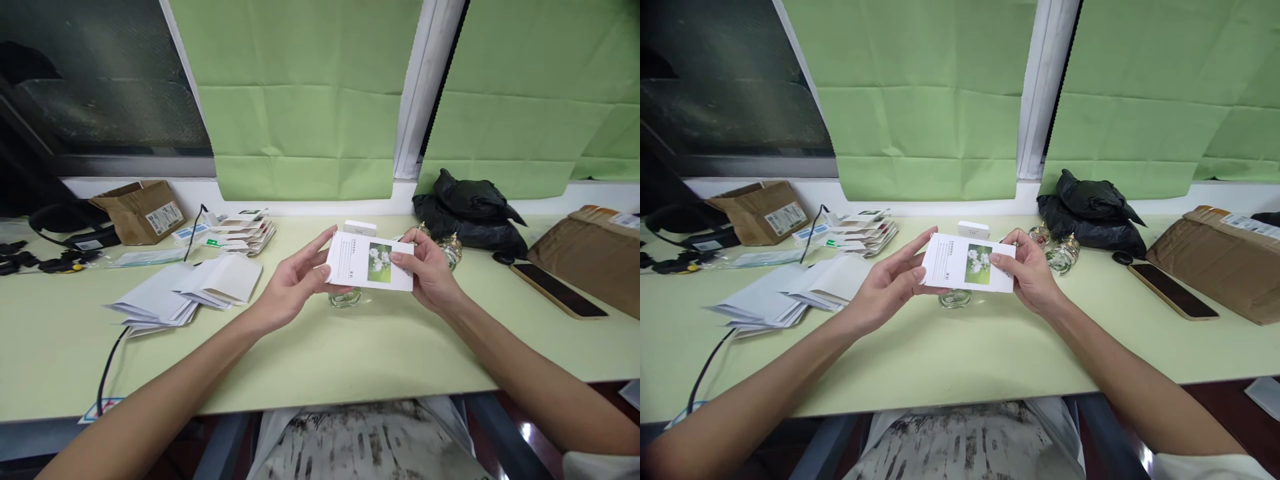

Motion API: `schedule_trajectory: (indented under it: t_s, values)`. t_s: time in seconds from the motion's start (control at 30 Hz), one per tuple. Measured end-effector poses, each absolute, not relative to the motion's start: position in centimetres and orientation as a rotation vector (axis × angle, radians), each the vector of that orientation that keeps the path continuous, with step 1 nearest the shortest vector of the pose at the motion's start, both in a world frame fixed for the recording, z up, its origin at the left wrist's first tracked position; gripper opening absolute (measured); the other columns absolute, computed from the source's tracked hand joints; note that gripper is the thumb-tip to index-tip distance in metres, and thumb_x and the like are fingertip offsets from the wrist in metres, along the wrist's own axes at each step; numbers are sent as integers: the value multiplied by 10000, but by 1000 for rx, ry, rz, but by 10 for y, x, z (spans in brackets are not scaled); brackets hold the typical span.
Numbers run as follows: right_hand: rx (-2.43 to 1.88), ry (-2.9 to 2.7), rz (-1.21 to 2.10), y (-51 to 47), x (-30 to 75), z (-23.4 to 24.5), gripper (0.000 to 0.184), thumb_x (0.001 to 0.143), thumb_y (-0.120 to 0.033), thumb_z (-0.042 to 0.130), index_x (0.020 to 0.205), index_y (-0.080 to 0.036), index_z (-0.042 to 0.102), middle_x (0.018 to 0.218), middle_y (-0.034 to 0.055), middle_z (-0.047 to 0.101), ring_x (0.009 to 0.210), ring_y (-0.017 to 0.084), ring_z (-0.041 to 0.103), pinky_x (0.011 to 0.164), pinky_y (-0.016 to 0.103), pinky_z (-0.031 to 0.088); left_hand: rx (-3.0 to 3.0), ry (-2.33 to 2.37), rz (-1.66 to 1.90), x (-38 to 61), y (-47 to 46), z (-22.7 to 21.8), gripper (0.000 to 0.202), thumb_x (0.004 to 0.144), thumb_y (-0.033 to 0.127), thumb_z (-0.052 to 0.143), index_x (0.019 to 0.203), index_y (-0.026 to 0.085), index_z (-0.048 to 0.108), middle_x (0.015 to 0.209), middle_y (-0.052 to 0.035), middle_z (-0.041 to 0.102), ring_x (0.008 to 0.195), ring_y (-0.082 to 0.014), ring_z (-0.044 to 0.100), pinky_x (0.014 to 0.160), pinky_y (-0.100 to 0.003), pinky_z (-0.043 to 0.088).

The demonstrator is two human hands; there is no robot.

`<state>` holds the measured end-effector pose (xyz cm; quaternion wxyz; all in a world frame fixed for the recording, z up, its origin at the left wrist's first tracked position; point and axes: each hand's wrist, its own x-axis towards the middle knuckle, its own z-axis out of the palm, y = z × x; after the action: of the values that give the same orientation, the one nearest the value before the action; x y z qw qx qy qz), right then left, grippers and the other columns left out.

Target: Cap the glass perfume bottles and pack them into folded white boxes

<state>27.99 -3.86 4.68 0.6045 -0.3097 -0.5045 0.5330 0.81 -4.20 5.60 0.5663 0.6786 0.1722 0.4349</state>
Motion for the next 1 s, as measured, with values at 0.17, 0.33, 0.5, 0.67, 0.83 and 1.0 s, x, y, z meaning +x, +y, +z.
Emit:
schedule_trajectory:
  t_s: [0.17, 0.33, 0.5, 0.67, 0.83, 1.0]
  values:
    - [-710, -1167, 1230, -40, 279, 48, 446, 704, -317, 955, 890, -268, 552, 784, -65, 700, 589, 137, 665, 503, 252, 578, 1657, 451, 1041, 7, -44, 59, 672, 1014, 360, 645, 1630, 353, 376, 1599, -98, 514, 1380, -341, 570, 994, -517, 648]
    - [-710, -1161, 1266, -42, 277, 49, 440, 713, -315, 947, 890, -272, 547, 780, -65, 694, 594, 143, 664, 502, 251, 569, 1608, 404, 984, 8, -42, 62, 680, 1015, 417, 639, 1626, 424, 342, 1587, -111, 511, 1369, -339, 582, 1013, -526, 621]
    - [-685, -1197, 1331, -44, 277, 48, 428, 726, -319, 939, 881, -263, 544, 811, -57, 690, 633, 139, 668, 525, 243, 574, 1559, 390, 942, 7, -40, 59, 726, 960, 434, 715, 1589, 484, 354, 1446, -111, 601, 1153, -281, 695, 899, -447, 653]
    - [-709, -1246, 1298, -41, 276, 47, 436, 735, -370, 932, 914, -274, 547, 857, -41, 679, 677, 153, 662, 548, 258, 564, 1592, 382, 923, 2, -39, 60, 621, 914, 386, 778, 1452, 401, 469, 1376, -103, 605, 1106, -248, 685, 804, -356, 650]
    - [-691, -1414, 771, -47, 268, 43, 311, 801, -372, 886, 964, -291, 635, 919, 11, 636, 805, 193, 632, 679, 324, 572, 1982, 510, 1184, -2, -41, 64, 489, 897, 342, 797, 1327, 297, 568, 1314, -104, 635, 1126, -249, 664, 863, -354, 599]
    - [-658, -1614, 255, -61, 261, 29, 307, 859, -283, 832, 1106, -349, 661, 948, 44, 687, 869, 263, 673, 771, 450, 596, 2587, 745, 1418, -6, -44, 65, 535, 906, 284, 786, 1405, 313, 595, 1282, -91, 715, 1159, -300, 637, 1037, -490, 471]
